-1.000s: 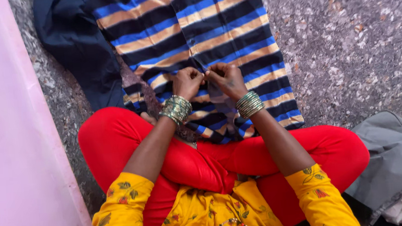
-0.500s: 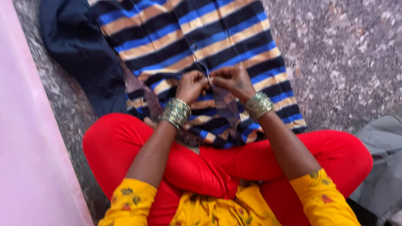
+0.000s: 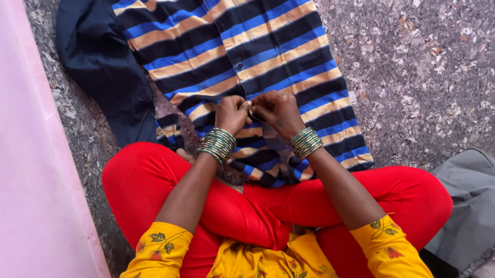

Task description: The person folds a white shirt on the floor and places it into a gray bag, then unfolds and spreads out a striped shirt.

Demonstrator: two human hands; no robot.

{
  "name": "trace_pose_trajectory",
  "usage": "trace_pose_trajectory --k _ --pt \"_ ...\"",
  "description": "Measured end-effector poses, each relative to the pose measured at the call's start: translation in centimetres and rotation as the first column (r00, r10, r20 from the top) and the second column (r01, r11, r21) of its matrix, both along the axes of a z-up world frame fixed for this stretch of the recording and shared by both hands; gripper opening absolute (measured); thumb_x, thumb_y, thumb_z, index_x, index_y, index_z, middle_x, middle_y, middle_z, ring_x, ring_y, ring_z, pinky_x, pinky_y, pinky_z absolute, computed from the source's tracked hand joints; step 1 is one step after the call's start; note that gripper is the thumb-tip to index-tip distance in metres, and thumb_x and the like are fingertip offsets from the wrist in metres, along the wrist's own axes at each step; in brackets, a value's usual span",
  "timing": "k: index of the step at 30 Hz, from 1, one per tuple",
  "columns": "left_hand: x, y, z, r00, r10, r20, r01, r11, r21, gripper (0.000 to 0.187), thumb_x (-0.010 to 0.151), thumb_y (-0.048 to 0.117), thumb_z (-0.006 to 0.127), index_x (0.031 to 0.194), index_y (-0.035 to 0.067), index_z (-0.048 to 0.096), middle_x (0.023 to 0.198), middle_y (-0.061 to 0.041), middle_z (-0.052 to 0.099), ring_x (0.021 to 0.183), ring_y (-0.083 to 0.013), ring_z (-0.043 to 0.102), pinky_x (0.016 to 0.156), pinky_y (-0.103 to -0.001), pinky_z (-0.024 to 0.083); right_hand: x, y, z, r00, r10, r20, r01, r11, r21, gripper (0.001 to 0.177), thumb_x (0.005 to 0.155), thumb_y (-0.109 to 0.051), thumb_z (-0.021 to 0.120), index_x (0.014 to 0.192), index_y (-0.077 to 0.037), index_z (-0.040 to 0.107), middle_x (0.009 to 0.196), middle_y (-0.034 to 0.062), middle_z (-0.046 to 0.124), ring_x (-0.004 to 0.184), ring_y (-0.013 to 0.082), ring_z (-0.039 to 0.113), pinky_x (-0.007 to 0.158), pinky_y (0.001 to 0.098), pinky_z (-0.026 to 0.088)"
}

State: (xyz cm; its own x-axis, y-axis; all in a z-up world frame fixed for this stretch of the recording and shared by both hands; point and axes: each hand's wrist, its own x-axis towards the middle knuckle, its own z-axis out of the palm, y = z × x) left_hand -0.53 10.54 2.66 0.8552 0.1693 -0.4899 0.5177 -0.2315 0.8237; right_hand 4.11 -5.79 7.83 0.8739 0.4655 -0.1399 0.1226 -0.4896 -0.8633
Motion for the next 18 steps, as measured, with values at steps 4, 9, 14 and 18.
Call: trace_pose_trajectory --k 4,9,14,18 --pt "0.1 -0.5 0.1 0.999 0.024 0.026 -0.024 1.000 0.002 0.020 0.096 0.016 0.066 0.085 0.000 0.071 0.071 -0.009 0.075 0.056 -0.0126 0.073 0.054 -0.030 0.056 -0.3 -0.6 -1.7 0.996 -0.035 -0.081 0.040 0.997 0.064 0.018 0.089 -0.010 0.079 0.104 -0.001 0.077 0.093 0.0102 0.080 0.084 0.0123 0.077 0.076 0.0274 0.062" --pt "0.1 -0.2 0.3 0.997 -0.032 0.070 0.032 0.999 0.001 0.018 0.097 0.017 0.066 0.093 -0.001 0.069 0.070 -0.009 0.073 0.056 -0.0129 0.073 0.054 -0.030 0.056 0.5 -1.3 -3.7 0.924 -0.019 -0.381 0.134 0.951 0.278 0.021 0.091 -0.010 0.076 0.109 0.002 0.074 0.098 0.0088 0.079 0.088 0.0116 0.076 0.081 0.0266 0.063" --pt "0.1 -0.3 1.7 0.999 -0.034 -0.008 0.035 0.997 0.073 0.023 0.094 0.025 0.069 0.092 0.003 0.075 0.070 -0.010 0.075 0.056 -0.0180 0.072 0.055 -0.033 0.055 0.3 -1.7 -2.9 0.956 -0.004 -0.292 0.043 0.991 0.129 0.021 0.092 -0.012 0.074 0.110 0.000 0.074 0.096 0.0092 0.079 0.086 0.0125 0.076 0.078 0.0271 0.062" --pt "-0.7 -0.5 3.3 0.996 -0.059 -0.063 0.073 0.965 0.252 0.029 0.091 0.034 0.072 0.084 0.007 0.080 0.069 -0.011 0.077 0.063 -0.0230 0.073 0.061 -0.037 0.055 -0.4 -2.0 -1.3 0.996 0.085 -0.016 -0.087 0.980 -0.177 0.024 0.093 -0.022 0.077 0.103 -0.001 0.074 0.087 0.0147 0.077 0.075 0.0202 0.076 0.067 0.0332 0.059"
